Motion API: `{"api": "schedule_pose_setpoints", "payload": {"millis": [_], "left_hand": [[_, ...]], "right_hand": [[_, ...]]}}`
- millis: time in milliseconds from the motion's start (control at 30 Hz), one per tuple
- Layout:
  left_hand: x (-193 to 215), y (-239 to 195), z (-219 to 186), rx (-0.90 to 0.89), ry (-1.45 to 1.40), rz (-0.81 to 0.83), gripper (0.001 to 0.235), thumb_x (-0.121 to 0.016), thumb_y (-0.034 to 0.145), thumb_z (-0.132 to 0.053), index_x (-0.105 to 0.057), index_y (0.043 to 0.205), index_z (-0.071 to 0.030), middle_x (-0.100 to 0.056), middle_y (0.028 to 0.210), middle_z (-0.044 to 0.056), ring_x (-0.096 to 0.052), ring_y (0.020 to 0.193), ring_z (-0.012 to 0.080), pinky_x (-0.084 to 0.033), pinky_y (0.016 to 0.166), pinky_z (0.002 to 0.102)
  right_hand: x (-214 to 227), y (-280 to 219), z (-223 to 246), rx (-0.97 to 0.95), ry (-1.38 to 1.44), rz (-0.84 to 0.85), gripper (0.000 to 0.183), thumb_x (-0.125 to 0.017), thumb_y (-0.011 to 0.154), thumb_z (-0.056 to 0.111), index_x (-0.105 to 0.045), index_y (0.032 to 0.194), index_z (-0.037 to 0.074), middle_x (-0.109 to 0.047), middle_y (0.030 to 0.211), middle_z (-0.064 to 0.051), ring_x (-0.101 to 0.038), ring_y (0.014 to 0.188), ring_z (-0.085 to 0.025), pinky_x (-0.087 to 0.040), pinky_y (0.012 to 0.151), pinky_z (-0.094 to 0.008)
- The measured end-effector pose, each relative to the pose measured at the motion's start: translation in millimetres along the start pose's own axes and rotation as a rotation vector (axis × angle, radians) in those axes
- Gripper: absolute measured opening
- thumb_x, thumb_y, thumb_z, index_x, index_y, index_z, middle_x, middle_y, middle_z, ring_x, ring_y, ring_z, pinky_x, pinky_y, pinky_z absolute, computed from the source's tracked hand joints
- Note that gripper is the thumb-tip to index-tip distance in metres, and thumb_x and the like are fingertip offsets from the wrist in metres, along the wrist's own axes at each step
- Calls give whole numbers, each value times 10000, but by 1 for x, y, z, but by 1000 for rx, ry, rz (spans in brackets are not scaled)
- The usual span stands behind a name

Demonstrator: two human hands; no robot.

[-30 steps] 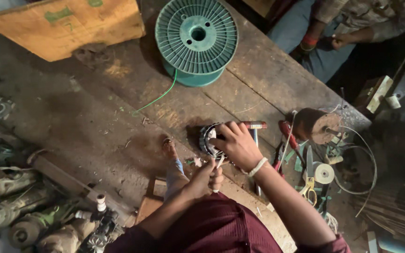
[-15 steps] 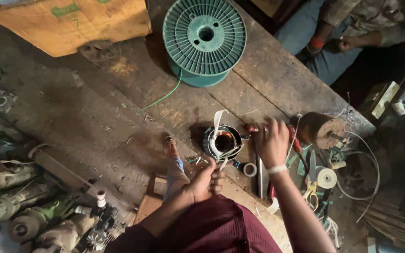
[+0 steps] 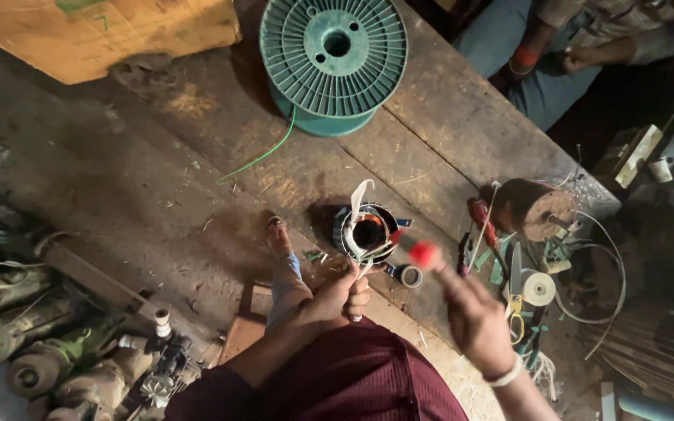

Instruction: The person wraps white insulating tape around the copper windings of a small electric motor stator. They repeatedly rotate the stator and apply tape in overlapping layers, occasionally using a hammer to tap the assembly. A second person is visible in the background handling other parts.

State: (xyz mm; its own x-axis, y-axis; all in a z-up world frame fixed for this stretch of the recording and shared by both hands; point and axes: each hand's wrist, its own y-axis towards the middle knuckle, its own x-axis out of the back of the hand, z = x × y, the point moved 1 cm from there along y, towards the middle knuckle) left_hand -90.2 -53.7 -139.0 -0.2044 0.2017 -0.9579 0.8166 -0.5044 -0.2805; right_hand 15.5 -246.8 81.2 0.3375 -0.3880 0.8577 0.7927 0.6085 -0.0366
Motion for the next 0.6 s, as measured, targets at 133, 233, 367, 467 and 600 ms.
{"api": "schedule_pose_setpoints", "payload": {"millis": [133,233,367,467,600], "left_hand": [[-4,7,-8,72,0,-87,459,-391,1042,-610,-647,1092,-232,-270,656,-77,-255,531,70,-241,505,250],[-16,4,-9,46,32,-193,418,-412,1042,-586,-515,893,-209,-279,630,-48,-264,496,92,-254,483,263],[-31,-3,-12,75,52,-156,538,-391,1039,-616,-416,720,-183,-284,579,-37,-294,479,127,-284,465,283],[-29,-1,-18,44,-7,-226,469,-377,1051,-489,-723,1129,-183,-304,632,-64,-281,514,75,-250,487,239],[-18,-1,0,48,178,-316,507,-401,1053,-599,-488,819,-157,-329,604,-16,-307,479,137,-303,476,310]], "right_hand": [[-11,15,13,43,-182,174,589,-584,919,13,-587,1483,184,-697,915,-79,-618,459,-202,-532,422,-362],[-12,20,19,176,-151,72,600,-597,878,28,-585,1459,179,-651,861,-64,-621,532,-241,-535,483,-382],[-10,17,27,263,-125,25,592,-574,848,10,-613,1397,228,-670,875,-56,-650,566,-231,-548,509,-374],[-19,23,25,147,-116,126,569,-632,881,52,-584,1429,199,-681,866,-60,-642,525,-254,-545,481,-390],[-14,13,13,216,-82,23,644,-599,836,8,-584,1441,228,-635,861,-53,-640,624,-266,-541,551,-394]]}}
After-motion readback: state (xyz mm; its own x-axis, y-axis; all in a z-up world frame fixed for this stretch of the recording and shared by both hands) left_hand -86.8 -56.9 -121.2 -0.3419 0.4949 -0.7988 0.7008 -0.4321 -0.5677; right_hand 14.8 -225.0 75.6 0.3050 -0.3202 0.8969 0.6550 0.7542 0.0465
